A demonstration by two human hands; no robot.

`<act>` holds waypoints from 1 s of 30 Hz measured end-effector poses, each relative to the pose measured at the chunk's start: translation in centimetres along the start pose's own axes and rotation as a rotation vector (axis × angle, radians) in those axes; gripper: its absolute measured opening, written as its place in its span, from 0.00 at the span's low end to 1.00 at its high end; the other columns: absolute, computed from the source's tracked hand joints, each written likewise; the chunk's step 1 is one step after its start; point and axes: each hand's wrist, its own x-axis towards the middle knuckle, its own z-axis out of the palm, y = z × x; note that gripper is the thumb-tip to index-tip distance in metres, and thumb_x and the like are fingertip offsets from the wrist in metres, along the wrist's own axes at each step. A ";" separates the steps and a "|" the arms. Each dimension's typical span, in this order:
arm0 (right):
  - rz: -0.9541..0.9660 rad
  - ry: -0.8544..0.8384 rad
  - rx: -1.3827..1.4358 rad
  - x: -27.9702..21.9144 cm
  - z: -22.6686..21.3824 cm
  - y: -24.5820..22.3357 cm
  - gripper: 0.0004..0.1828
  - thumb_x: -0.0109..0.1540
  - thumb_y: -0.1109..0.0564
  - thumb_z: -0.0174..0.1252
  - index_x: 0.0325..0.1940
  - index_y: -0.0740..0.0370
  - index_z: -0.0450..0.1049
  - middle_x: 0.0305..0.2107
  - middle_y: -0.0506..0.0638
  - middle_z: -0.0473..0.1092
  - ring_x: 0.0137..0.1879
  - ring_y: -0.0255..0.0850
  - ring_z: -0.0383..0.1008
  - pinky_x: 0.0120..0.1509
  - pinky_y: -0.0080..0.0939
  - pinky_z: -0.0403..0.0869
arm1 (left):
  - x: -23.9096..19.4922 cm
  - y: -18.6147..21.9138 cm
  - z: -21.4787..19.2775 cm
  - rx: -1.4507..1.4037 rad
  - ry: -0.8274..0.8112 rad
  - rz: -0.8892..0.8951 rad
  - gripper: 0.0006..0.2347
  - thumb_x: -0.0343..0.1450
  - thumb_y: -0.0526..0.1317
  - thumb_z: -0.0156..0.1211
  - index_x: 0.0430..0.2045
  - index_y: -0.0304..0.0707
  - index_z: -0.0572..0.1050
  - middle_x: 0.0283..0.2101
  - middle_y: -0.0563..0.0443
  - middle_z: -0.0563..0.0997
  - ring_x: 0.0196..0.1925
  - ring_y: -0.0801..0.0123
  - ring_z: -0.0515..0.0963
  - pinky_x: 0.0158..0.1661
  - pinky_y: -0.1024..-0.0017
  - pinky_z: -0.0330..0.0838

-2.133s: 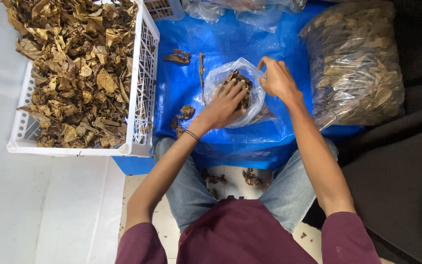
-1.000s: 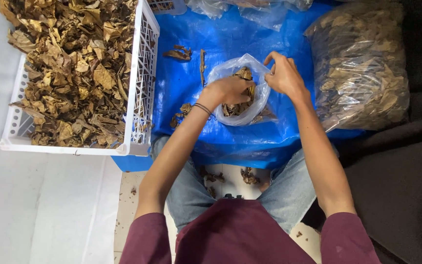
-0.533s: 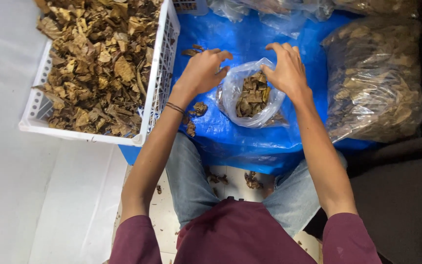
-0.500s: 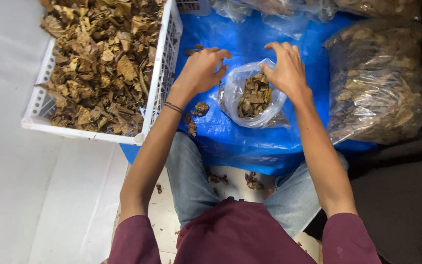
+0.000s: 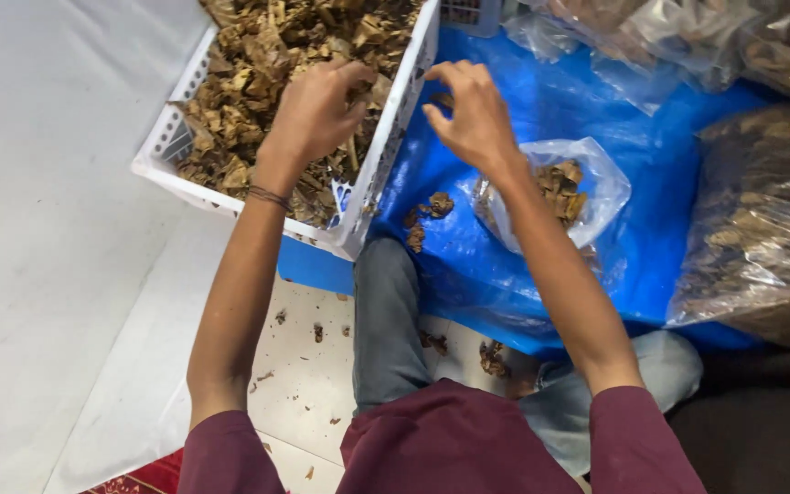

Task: The person sits on the floor and sorts dried leaves from a white plastic crate into a clear plastic bag. They pick up handfuls of leaves, break them apart, and place them into the bag, occasionally discarding pieces onto the blue tarp.

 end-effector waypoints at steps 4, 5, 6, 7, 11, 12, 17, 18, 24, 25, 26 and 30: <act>-0.137 -0.034 -0.005 2.5 4.9 -3.1 0.17 0.58 0.62 0.66 0.51 0.58 0.76 0.46 0.53 0.74 0.52 0.50 0.73 0.56 0.55 0.75 | -3.1 -4.3 -2.0 0.043 0.022 -0.118 0.10 0.69 0.35 0.64 0.43 0.32 0.82 0.39 0.42 0.84 0.37 0.55 0.81 0.40 0.58 0.78; -0.212 -0.002 -0.006 3.0 6.1 -3.6 0.16 0.57 0.63 0.67 0.49 0.59 0.76 0.45 0.53 0.74 0.51 0.52 0.74 0.53 0.55 0.77 | -3.7 -5.3 -2.3 0.034 0.026 -0.145 0.10 0.70 0.35 0.64 0.42 0.31 0.82 0.38 0.42 0.83 0.33 0.57 0.81 0.37 0.59 0.77; -0.225 -0.008 -0.001 3.6 7.3 -4.4 0.16 0.57 0.63 0.67 0.49 0.59 0.76 0.45 0.53 0.74 0.51 0.52 0.74 0.53 0.55 0.77 | -4.7 -6.5 -2.3 0.040 0.032 -0.159 0.10 0.70 0.35 0.64 0.42 0.31 0.82 0.38 0.42 0.83 0.33 0.57 0.81 0.37 0.59 0.77; -0.177 -0.091 0.000 4.2 8.4 -5.1 0.18 0.56 0.63 0.68 0.50 0.57 0.76 0.47 0.54 0.73 0.51 0.51 0.75 0.56 0.56 0.77 | -5.7 -7.8 -2.3 0.079 0.031 -0.207 0.11 0.70 0.36 0.65 0.44 0.32 0.81 0.40 0.42 0.82 0.37 0.54 0.80 0.41 0.57 0.76; -0.233 -0.152 0.038 6.3 14.4 -6.4 0.21 0.54 0.65 0.71 0.50 0.57 0.79 0.46 0.53 0.78 0.47 0.48 0.79 0.57 0.55 0.80 | -8.6 -11.5 -2.9 0.137 0.012 -0.402 0.18 0.68 0.34 0.66 0.53 0.27 0.77 0.42 0.36 0.79 0.43 0.45 0.78 0.45 0.48 0.76; -0.240 -0.156 0.041 6.5 14.6 -7.2 0.21 0.54 0.65 0.71 0.50 0.57 0.79 0.46 0.53 0.78 0.47 0.48 0.79 0.57 0.55 0.80 | -9.2 -12.3 -2.9 0.140 0.014 -0.410 0.18 0.68 0.34 0.66 0.53 0.27 0.77 0.42 0.36 0.79 0.43 0.45 0.78 0.45 0.48 0.76; -0.302 -0.182 0.036 7.7 17.4 -10.0 0.33 0.50 0.68 0.71 0.60 0.57 0.75 0.46 0.52 0.73 0.49 0.49 0.77 0.58 0.52 0.81 | -12.0 -16.0 -2.1 0.176 -0.043 -0.490 0.24 0.65 0.36 0.69 0.57 0.32 0.73 0.50 0.35 0.75 0.48 0.45 0.76 0.47 0.50 0.75; -0.306 -0.183 0.039 7.9 18.1 -10.5 0.33 0.50 0.68 0.71 0.60 0.57 0.75 0.46 0.52 0.73 0.49 0.49 0.77 0.58 0.52 0.81 | -12.0 -16.3 -2.0 0.178 -0.042 -0.494 0.24 0.65 0.36 0.69 0.57 0.32 0.73 0.50 0.35 0.75 0.48 0.45 0.76 0.47 0.50 0.75; -0.405 -0.141 -0.040 9.2 22.5 -13.2 0.44 0.45 0.66 0.74 0.65 0.55 0.71 0.59 0.60 0.68 0.58 0.55 0.73 0.61 0.53 0.78 | -12.8 -18.6 -0.3 0.243 -0.077 -0.496 0.33 0.61 0.39 0.75 0.61 0.31 0.68 0.53 0.35 0.72 0.51 0.44 0.76 0.48 0.52 0.75; -0.424 -0.151 -0.085 9.7 23.7 -13.4 0.46 0.44 0.67 0.74 0.67 0.55 0.71 0.62 0.62 0.65 0.58 0.54 0.73 0.60 0.50 0.79 | -12.7 -18.7 -0.3 0.233 -0.067 -0.493 0.36 0.58 0.37 0.77 0.62 0.32 0.67 0.55 0.36 0.71 0.52 0.44 0.75 0.51 0.52 0.75; -0.443 -0.160 -0.129 10.1 24.8 -13.6 0.48 0.43 0.69 0.74 0.68 0.54 0.71 0.66 0.64 0.62 0.58 0.54 0.73 0.59 0.48 0.80 | -12.5 -18.9 -0.2 0.223 -0.058 -0.491 0.40 0.55 0.35 0.79 0.64 0.34 0.65 0.56 0.36 0.71 0.54 0.45 0.74 0.53 0.52 0.75; -0.419 -0.240 -0.183 10.9 28.0 -14.2 0.50 0.47 0.69 0.71 0.73 0.51 0.66 0.73 0.60 0.54 0.67 0.52 0.66 0.61 0.48 0.76 | -12.4 -20.1 0.6 0.266 -0.100 -0.485 0.45 0.52 0.33 0.77 0.67 0.33 0.60 0.58 0.36 0.70 0.54 0.43 0.75 0.51 0.53 0.76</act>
